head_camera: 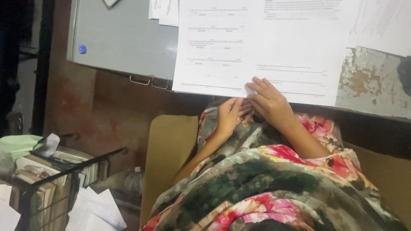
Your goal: Sort and organize printed documents on a desk while using a laptop
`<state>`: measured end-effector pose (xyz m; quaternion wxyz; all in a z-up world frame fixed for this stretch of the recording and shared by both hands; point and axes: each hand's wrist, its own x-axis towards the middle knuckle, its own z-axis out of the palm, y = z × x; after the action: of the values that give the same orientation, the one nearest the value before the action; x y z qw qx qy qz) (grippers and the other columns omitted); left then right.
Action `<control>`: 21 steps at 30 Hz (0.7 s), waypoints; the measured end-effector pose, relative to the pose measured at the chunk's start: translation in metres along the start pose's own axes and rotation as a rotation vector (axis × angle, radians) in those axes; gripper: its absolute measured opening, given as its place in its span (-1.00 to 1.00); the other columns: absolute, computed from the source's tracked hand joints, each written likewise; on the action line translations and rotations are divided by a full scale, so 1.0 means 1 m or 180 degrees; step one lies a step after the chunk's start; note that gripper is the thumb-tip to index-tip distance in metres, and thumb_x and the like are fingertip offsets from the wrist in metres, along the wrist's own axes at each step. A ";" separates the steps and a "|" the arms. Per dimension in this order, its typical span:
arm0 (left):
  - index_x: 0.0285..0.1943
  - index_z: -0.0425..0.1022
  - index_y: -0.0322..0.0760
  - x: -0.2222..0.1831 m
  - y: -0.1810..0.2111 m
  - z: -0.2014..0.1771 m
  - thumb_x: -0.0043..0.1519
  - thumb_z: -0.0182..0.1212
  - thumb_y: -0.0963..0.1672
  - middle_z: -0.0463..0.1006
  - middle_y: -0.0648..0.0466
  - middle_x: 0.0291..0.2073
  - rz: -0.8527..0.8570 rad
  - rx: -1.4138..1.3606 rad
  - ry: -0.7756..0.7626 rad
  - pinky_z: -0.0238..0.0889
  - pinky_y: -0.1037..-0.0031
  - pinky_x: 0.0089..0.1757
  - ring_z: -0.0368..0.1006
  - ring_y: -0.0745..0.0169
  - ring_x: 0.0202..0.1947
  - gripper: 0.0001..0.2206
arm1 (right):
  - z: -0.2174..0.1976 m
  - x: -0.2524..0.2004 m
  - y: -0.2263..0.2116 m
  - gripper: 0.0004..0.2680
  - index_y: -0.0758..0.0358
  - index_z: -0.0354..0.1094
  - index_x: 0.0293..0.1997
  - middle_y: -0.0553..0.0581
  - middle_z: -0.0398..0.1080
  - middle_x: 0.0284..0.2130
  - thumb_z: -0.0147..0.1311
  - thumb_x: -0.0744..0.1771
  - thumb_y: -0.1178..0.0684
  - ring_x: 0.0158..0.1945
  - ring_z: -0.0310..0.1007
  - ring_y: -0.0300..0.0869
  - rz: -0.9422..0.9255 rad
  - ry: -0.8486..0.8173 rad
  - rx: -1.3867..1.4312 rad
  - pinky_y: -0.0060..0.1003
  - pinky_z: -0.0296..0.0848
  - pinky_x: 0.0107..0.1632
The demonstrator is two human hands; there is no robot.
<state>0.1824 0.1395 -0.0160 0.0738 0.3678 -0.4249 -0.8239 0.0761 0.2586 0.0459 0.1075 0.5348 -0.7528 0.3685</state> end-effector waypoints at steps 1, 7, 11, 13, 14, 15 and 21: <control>0.19 0.50 -0.39 0.000 0.001 -0.001 0.43 0.12 -0.10 0.61 -0.35 -0.09 -0.0078 -0.0026 -0.0064 0.51 0.23 -0.16 0.57 -0.18 -0.10 -0.73 | -0.002 0.002 -0.001 -0.93 0.26 0.52 -0.20 0.21 0.51 0.12 0.27 0.30 0.20 0.28 0.43 0.10 -0.0002 -0.0011 0.0027 0.03 0.34 0.37; 0.19 0.50 -0.36 -0.004 0.010 0.001 0.43 0.11 -0.09 0.62 -0.31 -0.09 -0.0142 -0.0040 -0.0128 0.52 0.30 -0.19 0.58 -0.13 -0.10 -0.73 | -0.003 0.003 -0.001 -0.94 0.23 0.53 -0.21 0.16 0.53 0.11 0.27 0.30 0.18 0.28 0.44 0.07 -0.0017 -0.0003 -0.0033 0.01 0.36 0.36; 0.21 0.49 -0.34 -0.001 0.009 0.000 0.44 0.10 -0.07 0.60 -0.32 -0.06 -0.0171 0.0002 -0.0182 0.50 0.35 -0.18 0.56 -0.14 -0.08 -0.72 | -0.004 0.003 0.003 -0.95 0.20 0.54 -0.20 0.14 0.52 0.12 0.27 0.31 0.15 0.28 0.44 0.07 -0.0108 -0.0044 -0.0080 0.00 0.37 0.35; 0.20 0.49 -0.36 0.003 0.002 -0.002 0.44 0.11 -0.07 0.60 -0.33 -0.06 -0.0154 -0.0027 -0.0174 0.51 0.31 -0.16 0.56 -0.15 -0.07 -0.72 | -0.008 0.006 0.002 -0.96 0.20 0.54 -0.20 0.14 0.53 0.11 0.25 0.32 0.15 0.28 0.44 0.07 -0.0094 -0.0078 -0.0062 0.00 0.37 0.35; 0.19 0.50 -0.37 0.005 -0.002 -0.003 0.44 0.11 -0.07 0.60 -0.34 -0.06 -0.0137 -0.0054 -0.0163 0.51 0.28 -0.14 0.55 -0.15 -0.06 -0.71 | -0.009 0.007 0.001 -0.96 0.19 0.54 -0.20 0.14 0.53 0.11 0.23 0.33 0.14 0.27 0.44 0.07 -0.0080 -0.0112 -0.0042 0.01 0.37 0.35; 0.19 0.50 -0.37 0.007 -0.003 -0.005 0.44 0.11 -0.07 0.60 -0.34 -0.06 -0.0135 -0.0050 -0.0168 0.51 0.28 -0.14 0.55 -0.15 -0.06 -0.71 | -0.009 0.007 0.002 -0.96 0.19 0.54 -0.20 0.14 0.53 0.11 0.23 0.33 0.14 0.27 0.44 0.07 -0.0079 -0.0106 -0.0045 0.01 0.37 0.35; 0.21 0.47 -0.37 0.016 -0.016 -0.013 0.45 0.08 -0.07 0.57 -0.35 0.00 -0.0136 -0.0063 -0.0263 0.49 0.26 -0.11 0.53 -0.19 -0.02 -0.71 | -0.015 0.009 0.000 -0.96 0.16 0.54 -0.18 0.16 0.53 0.10 0.19 0.35 0.14 0.26 0.44 0.11 -0.0091 -0.0205 -0.0019 0.03 0.37 0.34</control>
<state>0.1831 0.1343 -0.0416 0.0422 0.3417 -0.4115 -0.8439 0.0687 0.2623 0.0612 0.0900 0.5567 -0.7493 0.3472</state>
